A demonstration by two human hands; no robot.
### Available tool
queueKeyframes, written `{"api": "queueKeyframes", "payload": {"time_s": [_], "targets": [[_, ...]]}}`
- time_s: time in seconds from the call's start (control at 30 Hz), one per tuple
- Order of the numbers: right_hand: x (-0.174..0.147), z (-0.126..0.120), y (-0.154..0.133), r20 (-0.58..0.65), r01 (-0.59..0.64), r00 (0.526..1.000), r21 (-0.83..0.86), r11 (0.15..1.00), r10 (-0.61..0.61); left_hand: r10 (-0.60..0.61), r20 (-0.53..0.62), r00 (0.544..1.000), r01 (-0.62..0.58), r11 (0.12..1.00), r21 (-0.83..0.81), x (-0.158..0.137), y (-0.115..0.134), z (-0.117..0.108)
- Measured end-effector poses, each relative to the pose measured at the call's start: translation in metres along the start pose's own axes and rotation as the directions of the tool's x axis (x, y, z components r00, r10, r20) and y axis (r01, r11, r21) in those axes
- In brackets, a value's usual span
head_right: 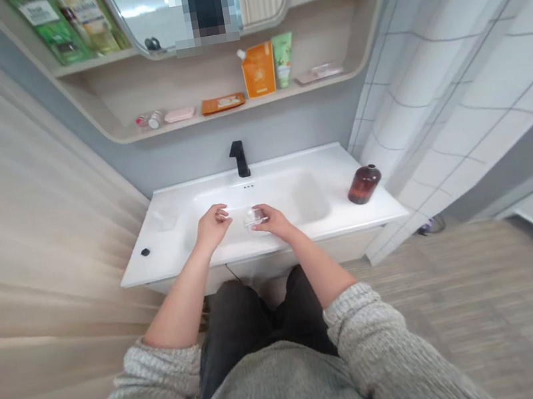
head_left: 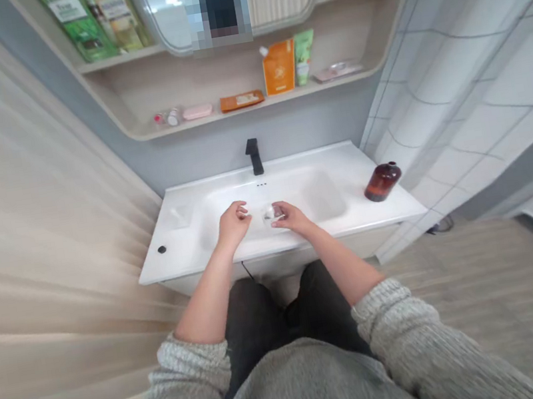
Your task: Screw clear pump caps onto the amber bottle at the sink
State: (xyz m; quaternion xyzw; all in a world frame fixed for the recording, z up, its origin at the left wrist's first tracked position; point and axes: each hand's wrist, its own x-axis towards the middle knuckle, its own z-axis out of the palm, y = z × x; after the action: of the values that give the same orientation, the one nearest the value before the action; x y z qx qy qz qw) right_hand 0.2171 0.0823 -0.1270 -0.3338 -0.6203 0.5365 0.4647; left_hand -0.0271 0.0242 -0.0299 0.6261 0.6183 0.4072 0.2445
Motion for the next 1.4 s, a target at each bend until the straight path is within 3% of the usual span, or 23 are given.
{"api": "queueKeyframes", "payload": {"time_s": [0.07,0.17,0.33,0.5,0.6,0.7,0.8,0.87,0.93,1.0,1.27,1.4], "targets": [[-0.001,0.001,-0.002,-0.009,-0.013,1.0,-0.006,1.0,0.013,-0.021,-0.005,1.0,0.02,0.994,-0.105,-0.001,-0.012,0.005],[-0.004,0.002,-0.009,-0.002,-0.028,1.0,-0.039,0.999,0.028,-0.009,0.096,0.995,0.029,0.977,-0.21,-0.007,-0.024,0.013],[-0.013,0.01,-0.018,0.035,-0.018,0.999,-0.135,0.991,0.023,0.072,0.204,0.976,-0.024,0.973,-0.229,-0.027,-0.031,0.021],[-0.018,0.034,-0.019,0.127,0.011,0.992,-0.092,0.996,0.0,0.109,0.261,0.959,-0.044,0.969,-0.244,-0.045,-0.031,0.02],[-0.021,0.037,-0.02,0.158,0.044,0.987,-0.107,0.993,-0.027,0.118,0.147,0.982,-0.095,0.984,-0.151,-0.049,-0.04,0.002],[-0.022,0.018,-0.019,0.048,0.02,0.999,-0.23,0.973,-0.009,-0.017,-0.164,0.986,0.013,1.0,-0.025,-0.05,-0.064,-0.04],[-0.022,-0.007,-0.014,-0.086,-0.063,0.996,-0.368,0.928,0.033,-0.107,-0.468,0.877,0.197,0.969,0.149,-0.051,-0.094,-0.093],[-0.021,-0.016,-0.011,-0.117,-0.094,0.992,-0.369,0.925,0.054,-0.138,-0.575,0.806,0.326,0.915,0.237,-0.05,-0.112,-0.121],[-0.021,-0.018,-0.01,-0.104,-0.086,0.993,-0.367,0.926,0.051,-0.156,-0.604,0.781,0.405,0.864,0.3,-0.047,-0.125,-0.139],[-0.022,-0.017,-0.011,-0.084,-0.073,0.996,-0.397,0.915,0.043,-0.154,-0.595,0.789,0.431,0.829,0.357,-0.042,-0.132,-0.145],[-0.027,-0.014,-0.016,-0.104,-0.059,0.994,-0.416,0.908,0.017,-0.14,-0.563,0.815,0.458,0.751,0.477,-0.033,-0.135,-0.136],[-0.028,-0.014,-0.018,-0.107,-0.063,0.994,-0.414,0.908,0.02,-0.111,-0.608,0.786,0.456,0.768,0.45,-0.048,-0.151,-0.151]]}}
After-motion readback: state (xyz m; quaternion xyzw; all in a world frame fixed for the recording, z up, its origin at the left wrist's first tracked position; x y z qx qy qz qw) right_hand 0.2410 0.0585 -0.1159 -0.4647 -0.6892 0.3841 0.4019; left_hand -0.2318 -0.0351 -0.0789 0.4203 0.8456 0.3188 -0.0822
